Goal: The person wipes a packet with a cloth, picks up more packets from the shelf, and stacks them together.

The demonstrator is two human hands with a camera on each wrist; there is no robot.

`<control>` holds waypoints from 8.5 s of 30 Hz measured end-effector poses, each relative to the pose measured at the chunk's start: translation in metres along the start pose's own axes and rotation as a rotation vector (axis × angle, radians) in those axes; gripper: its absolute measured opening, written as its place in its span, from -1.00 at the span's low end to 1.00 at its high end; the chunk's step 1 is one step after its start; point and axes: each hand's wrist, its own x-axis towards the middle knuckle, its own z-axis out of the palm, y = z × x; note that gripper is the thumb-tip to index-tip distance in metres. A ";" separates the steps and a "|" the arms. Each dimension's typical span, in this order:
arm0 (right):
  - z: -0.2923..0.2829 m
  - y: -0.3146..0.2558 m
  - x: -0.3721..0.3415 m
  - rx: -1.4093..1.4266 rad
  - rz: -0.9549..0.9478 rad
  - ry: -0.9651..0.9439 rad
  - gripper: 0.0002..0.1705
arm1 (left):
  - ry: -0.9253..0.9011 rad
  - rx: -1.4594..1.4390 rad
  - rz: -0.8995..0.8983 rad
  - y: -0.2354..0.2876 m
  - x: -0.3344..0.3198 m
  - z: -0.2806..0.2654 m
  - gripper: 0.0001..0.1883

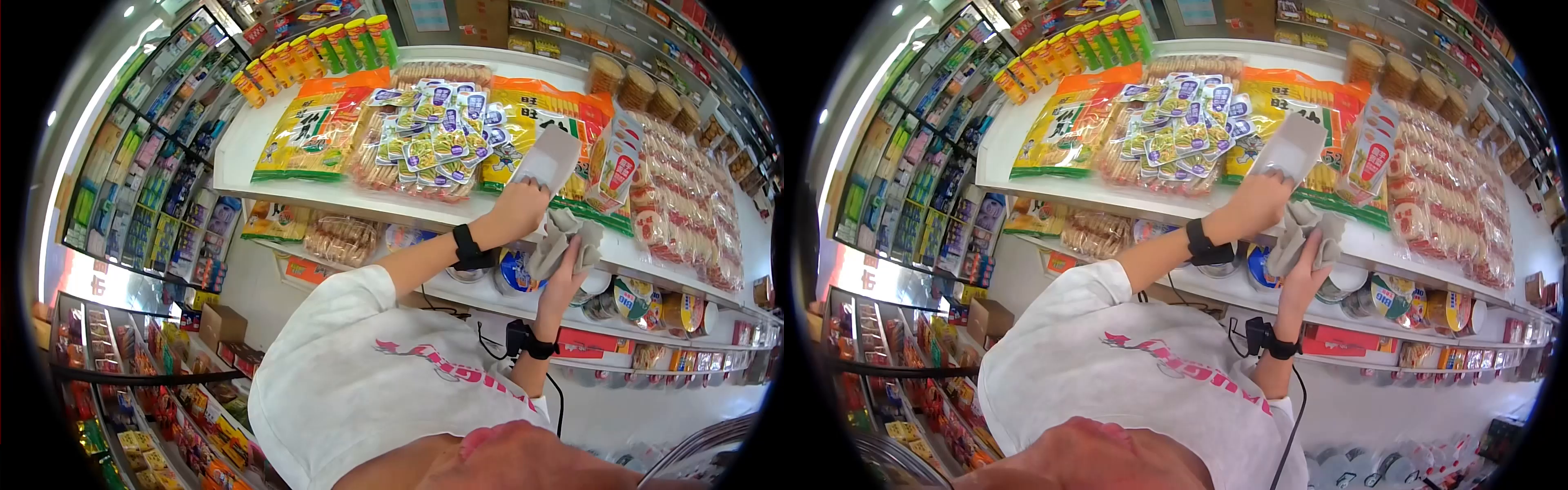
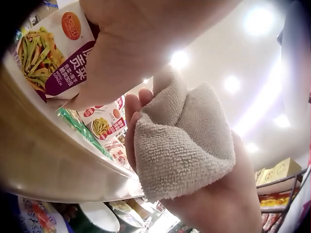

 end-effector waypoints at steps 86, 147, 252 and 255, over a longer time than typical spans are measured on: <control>0.150 0.017 -0.143 -0.353 -0.135 -0.227 -0.80 | 0.641 -1.556 -0.374 -0.124 -0.269 -0.078 -0.69; -0.150 -0.068 -0.169 -0.287 0.046 -0.143 -0.80 | 0.637 -1.180 0.754 0.227 -0.351 -0.122 -0.89; -0.262 -0.126 -0.197 -0.283 -0.205 -0.411 -0.49 | -0.013 -1.211 -0.188 0.299 -0.289 0.080 -0.44; -0.254 -0.116 -0.198 -0.727 -0.613 -0.377 -0.34 | -0.007 -1.215 -0.272 0.312 -0.293 0.068 -0.43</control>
